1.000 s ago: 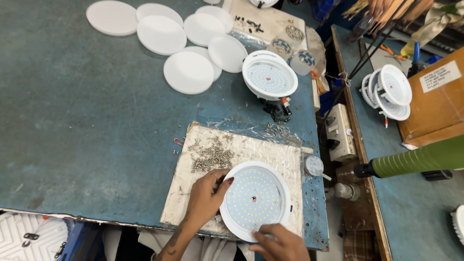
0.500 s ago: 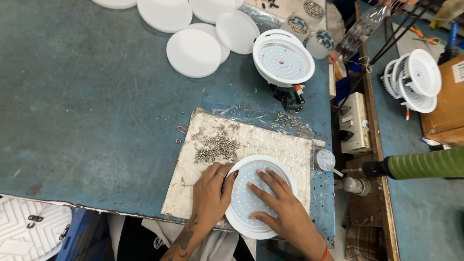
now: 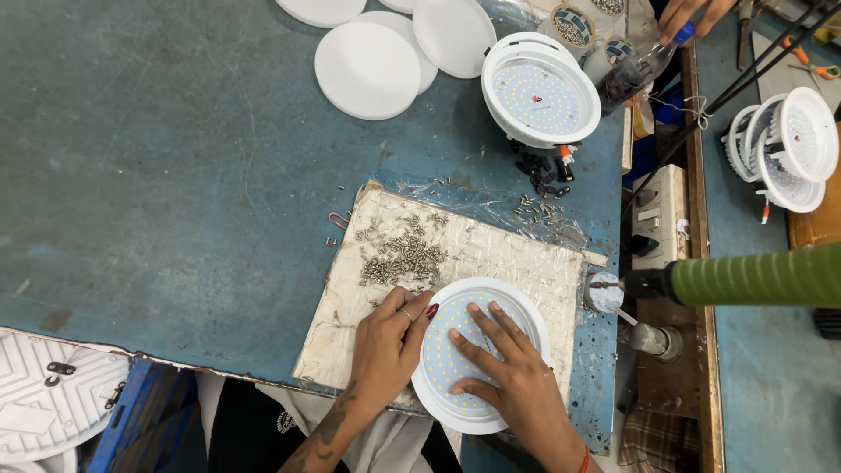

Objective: The person uses a green electric screwdriver to fasten screws into a white circular LED light fixture on a workbench. They repeatedly pick up screws, align them, and drive them into the fixture while another worker assembles similar units nearby.

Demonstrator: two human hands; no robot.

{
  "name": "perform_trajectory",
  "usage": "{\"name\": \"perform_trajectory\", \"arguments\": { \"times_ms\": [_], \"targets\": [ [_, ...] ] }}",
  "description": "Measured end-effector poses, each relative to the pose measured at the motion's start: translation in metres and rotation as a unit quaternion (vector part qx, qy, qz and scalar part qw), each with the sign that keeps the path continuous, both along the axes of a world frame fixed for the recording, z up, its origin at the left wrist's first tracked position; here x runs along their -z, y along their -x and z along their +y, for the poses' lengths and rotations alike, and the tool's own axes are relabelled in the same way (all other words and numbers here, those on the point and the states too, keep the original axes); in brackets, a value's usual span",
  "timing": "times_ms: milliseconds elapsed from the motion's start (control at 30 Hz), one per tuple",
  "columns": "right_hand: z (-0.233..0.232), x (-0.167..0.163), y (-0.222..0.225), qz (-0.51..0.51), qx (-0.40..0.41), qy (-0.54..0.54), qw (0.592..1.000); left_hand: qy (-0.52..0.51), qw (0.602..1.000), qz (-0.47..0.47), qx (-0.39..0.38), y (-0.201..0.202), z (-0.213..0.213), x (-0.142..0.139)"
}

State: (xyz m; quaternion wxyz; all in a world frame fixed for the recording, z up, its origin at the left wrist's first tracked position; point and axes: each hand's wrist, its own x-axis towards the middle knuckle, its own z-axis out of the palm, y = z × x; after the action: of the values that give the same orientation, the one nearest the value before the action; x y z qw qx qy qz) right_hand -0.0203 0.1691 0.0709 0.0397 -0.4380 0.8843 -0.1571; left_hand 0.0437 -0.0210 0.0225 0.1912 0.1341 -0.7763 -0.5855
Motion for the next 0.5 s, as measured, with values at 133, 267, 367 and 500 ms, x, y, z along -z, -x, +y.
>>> {"name": "perform_trajectory", "arguments": {
  "times_ms": [133,267,367,500],
  "targets": [
    [-0.002,0.002,-0.005,0.02,0.027,0.008,0.999,-0.024,1.0,-0.014,0.007,0.001,-0.002,-0.001],
    [-0.004,0.002,-0.009,0.04,0.035,0.003,0.999,-0.033,0.999,0.009,0.014,-0.001,-0.005,0.0],
    [-0.007,0.002,-0.013,0.045,0.063,-0.012,0.997,-0.036,0.999,0.011,0.017,-0.001,-0.006,0.001],
    [-0.011,0.002,-0.017,0.061,0.091,-0.017,0.994,-0.043,0.999,-0.005,0.018,-0.001,-0.005,0.001]
  ]
}}
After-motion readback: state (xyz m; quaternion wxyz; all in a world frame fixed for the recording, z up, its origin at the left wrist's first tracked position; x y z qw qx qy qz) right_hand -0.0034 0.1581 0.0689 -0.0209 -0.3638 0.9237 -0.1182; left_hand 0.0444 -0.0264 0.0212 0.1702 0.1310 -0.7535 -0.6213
